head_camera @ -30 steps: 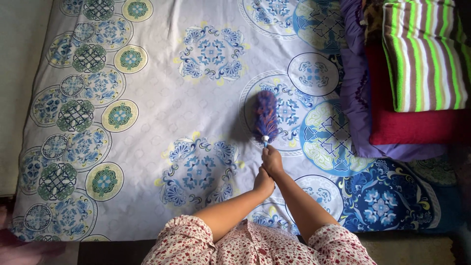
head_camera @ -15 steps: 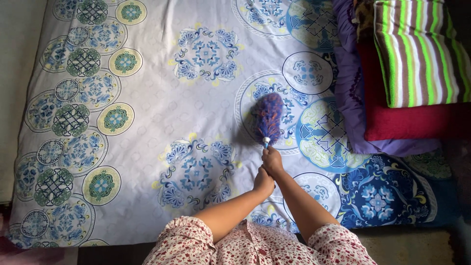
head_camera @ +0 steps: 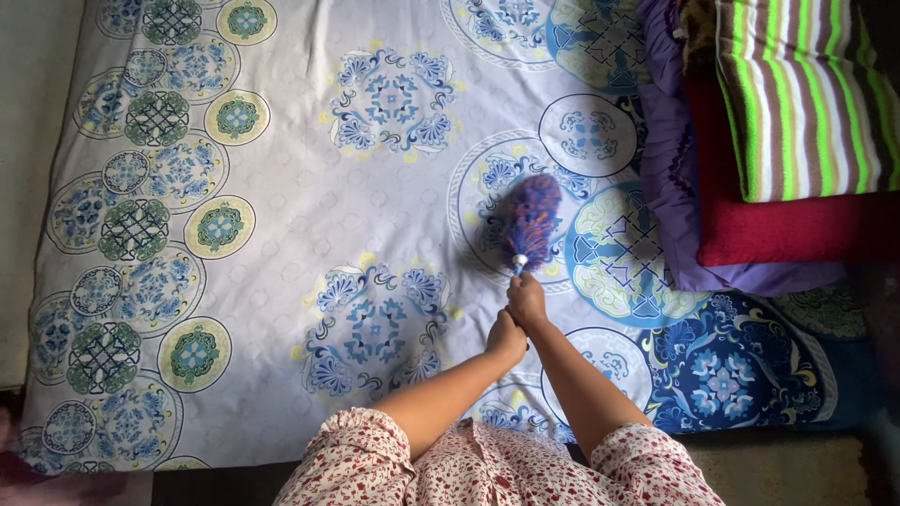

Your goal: The person uses a blue and orange duster to wipe the surface of a patterned bedsheet. They move the duster across the sheet in sweeping motions, occasionally adjusting their grip and repositioning the duster to cover different areas.

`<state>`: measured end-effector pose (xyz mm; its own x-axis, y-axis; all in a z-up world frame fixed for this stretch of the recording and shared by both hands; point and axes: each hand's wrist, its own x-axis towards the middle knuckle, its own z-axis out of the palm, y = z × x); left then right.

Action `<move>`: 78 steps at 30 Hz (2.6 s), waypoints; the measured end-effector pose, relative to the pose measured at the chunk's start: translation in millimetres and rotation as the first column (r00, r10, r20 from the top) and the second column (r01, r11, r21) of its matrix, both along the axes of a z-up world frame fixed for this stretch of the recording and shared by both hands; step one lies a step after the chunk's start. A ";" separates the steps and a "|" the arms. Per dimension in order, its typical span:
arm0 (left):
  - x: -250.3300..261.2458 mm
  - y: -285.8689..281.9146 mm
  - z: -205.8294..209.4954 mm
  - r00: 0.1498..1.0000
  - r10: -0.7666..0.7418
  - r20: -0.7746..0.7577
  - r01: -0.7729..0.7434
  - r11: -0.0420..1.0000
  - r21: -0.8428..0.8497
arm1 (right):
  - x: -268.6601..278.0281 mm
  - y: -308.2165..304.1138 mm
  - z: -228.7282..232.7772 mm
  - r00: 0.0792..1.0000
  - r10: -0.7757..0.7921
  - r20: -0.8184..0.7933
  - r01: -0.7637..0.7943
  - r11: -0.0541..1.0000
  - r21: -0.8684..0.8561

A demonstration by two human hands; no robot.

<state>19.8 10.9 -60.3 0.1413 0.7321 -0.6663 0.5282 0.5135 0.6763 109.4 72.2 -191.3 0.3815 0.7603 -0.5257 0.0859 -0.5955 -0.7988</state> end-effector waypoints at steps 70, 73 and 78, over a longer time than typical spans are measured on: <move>-50.7 -10.1 -66.3 0.993 -0.083 -0.079 0.079 0.995 -0.054 | -31.4 -8.7 -21.3 0.960 -0.124 -0.251 0.124 0.992 -0.015; -59.9 -12.5 -82.0 0.975 -0.123 -0.186 0.107 0.990 -0.089 | -40.6 -27.9 -24.4 0.964 -0.035 -0.264 0.020 0.998 -0.060; -82.9 8.4 -113.2 0.932 -0.007 -0.363 0.023 0.999 0.039 | -37.1 -30.3 -3.8 0.977 0.092 -0.190 -0.097 0.995 -0.018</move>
<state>-63.1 19.3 -173.6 -0.0933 0.7600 -0.6432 0.7489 0.4793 0.4577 72.3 42.0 -195.1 0.2002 0.7730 -0.6020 -0.0078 -0.6132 -0.7899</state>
